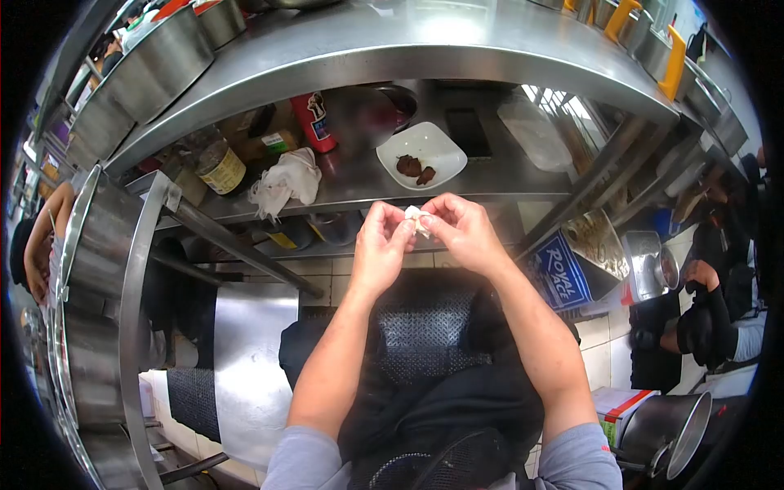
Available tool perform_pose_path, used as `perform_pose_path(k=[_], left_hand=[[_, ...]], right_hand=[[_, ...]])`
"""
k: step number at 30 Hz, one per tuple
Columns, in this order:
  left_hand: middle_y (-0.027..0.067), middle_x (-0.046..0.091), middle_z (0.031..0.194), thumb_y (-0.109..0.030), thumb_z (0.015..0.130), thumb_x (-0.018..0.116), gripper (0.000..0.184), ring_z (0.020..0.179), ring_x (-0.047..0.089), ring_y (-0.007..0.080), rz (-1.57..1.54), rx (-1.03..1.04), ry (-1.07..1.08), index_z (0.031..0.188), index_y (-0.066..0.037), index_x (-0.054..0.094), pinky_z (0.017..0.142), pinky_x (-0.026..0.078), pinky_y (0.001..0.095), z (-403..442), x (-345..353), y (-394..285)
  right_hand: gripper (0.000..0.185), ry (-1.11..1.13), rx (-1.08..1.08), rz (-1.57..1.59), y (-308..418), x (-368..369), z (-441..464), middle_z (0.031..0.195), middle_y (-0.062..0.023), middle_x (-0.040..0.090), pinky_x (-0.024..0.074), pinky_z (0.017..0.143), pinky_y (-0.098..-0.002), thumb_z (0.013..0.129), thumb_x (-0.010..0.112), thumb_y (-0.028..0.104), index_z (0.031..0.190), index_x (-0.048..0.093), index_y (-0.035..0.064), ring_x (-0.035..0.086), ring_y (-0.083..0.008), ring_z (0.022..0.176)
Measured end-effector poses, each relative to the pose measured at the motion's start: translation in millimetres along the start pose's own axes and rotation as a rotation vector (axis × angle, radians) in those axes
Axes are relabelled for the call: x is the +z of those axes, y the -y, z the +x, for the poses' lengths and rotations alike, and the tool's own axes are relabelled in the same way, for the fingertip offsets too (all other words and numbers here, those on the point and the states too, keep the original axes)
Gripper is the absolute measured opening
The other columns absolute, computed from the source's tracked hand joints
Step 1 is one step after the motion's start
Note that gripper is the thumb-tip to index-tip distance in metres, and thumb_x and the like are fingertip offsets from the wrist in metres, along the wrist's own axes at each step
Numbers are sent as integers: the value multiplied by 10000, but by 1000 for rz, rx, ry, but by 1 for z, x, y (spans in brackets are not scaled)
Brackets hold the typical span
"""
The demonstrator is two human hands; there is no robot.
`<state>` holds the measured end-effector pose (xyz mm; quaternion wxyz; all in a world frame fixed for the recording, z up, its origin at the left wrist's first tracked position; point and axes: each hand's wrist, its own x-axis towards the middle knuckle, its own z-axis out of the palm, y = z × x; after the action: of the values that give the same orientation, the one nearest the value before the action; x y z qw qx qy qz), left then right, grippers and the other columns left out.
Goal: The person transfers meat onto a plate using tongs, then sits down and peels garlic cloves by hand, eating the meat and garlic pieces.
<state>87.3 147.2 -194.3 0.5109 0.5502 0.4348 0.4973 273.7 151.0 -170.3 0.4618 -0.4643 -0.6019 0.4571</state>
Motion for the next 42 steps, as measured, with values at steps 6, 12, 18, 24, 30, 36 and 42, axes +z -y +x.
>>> perform_pose_path(k=[6, 12, 18, 24, 30, 36, 42], left_hand=[[65, 661, 1076, -65, 1011, 700, 204, 877, 663, 99, -109, 77, -53, 1151, -1, 566, 765, 583, 271, -2, 16, -11], [96, 687, 1225, -80, 992, 746, 448, 1006, 682, 126, 13, 116, 14, 1389, 35, 571, 877, 582, 287, 1, 11, -8], [122, 756, 1147, -162, 1041, 685, 436, 980, 731, 153, -152, 31, 72, 1411, 53, 597, 873, 593, 306, -1, 6, -12], [70, 739, 1071, -238, 1085, 638, 407, 875, 688, 112, -17, -57, 80, 1392, 28, 636, 795, 572, 273, 0, 4, -4], [14, 728, 948, -272, 1095, 620, 341, 793, 643, 73, 75, -57, 45, 1298, -8, 693, 729, 541, 241, 0, -1, -14], [24, 714, 875, -259, 1072, 650, 254, 724, 612, 57, -41, -37, -76, 1142, -17, 681, 645, 516, 242, 3, -13, -19], [16, 688, 957, -225, 1041, 710, 200, 816, 622, 56, -168, -22, 38, 1109, -51, 638, 711, 525, 223, 3, -14, -16]], right_hand=[[171, -9, 18, 93, 1, 3, 2, 875, -23, 731, 519, 659, -252, 989, 732, 139, 1070, 735, -12, 623, -64, 731], [193, -34, 62, 175, 6, 3, -1, 968, -47, 745, 567, 704, -266, 1012, 700, 110, 1148, 731, -23, 665, -85, 809], [257, 121, 36, 457, -5, -3, 3, 1084, -82, 738, 594, 778, -278, 1055, 635, 90, 1250, 684, -70, 684, -106, 888], [183, 24, -44, 195, -5, 4, 0, 1050, -95, 749, 589, 805, -282, 1025, 694, 105, 1133, 716, -41, 703, -120, 889], [195, -23, -46, 87, -6, 9, 2, 920, -60, 751, 571, 780, -283, 989, 754, 159, 1054, 738, -24, 699, -106, 855], [215, -51, -213, -15, -3, 9, 0, 1017, -70, 724, 571, 781, -282, 976, 766, 152, 1126, 726, 4, 687, -102, 868], [179, 21, -205, 221, -3, 18, -2, 992, -39, 701, 557, 734, -252, 963, 771, 95, 1086, 689, -7, 663, -77, 827]])
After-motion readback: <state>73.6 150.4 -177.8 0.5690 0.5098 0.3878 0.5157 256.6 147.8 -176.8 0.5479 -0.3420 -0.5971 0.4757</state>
